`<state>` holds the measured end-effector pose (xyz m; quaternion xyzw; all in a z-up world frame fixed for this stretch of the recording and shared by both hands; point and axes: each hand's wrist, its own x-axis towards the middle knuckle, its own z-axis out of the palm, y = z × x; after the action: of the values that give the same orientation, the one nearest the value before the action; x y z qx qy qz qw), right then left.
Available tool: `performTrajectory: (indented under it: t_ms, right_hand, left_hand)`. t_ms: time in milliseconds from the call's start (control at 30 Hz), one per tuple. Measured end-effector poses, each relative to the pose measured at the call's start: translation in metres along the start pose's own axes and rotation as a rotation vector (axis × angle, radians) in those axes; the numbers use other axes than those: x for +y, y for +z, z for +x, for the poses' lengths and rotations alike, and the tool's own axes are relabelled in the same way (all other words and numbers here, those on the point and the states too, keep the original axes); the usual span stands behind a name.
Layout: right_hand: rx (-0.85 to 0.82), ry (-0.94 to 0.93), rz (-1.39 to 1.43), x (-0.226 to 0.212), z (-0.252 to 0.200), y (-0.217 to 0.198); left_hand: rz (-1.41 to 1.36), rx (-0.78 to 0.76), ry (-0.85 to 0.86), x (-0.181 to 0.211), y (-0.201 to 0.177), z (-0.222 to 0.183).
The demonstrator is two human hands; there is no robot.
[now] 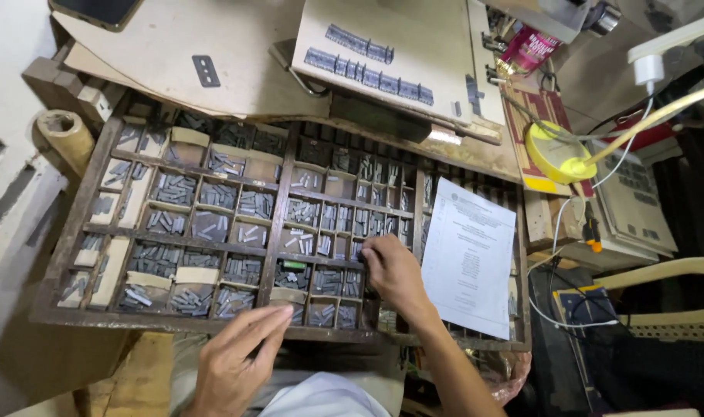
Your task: Arranging individual metal type characters from a type case into a layout for printing.
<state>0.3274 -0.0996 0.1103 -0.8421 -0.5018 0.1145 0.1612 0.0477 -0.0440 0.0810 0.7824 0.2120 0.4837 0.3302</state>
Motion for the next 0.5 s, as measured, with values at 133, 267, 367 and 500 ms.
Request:
performTrajectory:
  t_ms: [133, 267, 367, 500]
  right_hand:
    - [0.037, 0.013, 0.688, -0.004, -0.035, -0.020]
    - [-0.006, -0.029, 1.050, -0.010, -0.066, -0.030]
    - [0.004, -0.084, 1.103, -0.016, -0.077, -0.033]
    - [0.125, -0.055, 1.095, -0.053, -0.099, -0.023]
  left_hand:
    - [0.018, 0.101, 0.008, 0.013, 0.001, 0.010]
    - [0.067, 0.027, 0.094, -0.003, 0.014, 0.001]
    - [0.075, -0.017, 0.133, 0.011, 0.018, 0.006]
    - [0.018, -0.059, 0.253, 0.027, 0.018, 0.009]
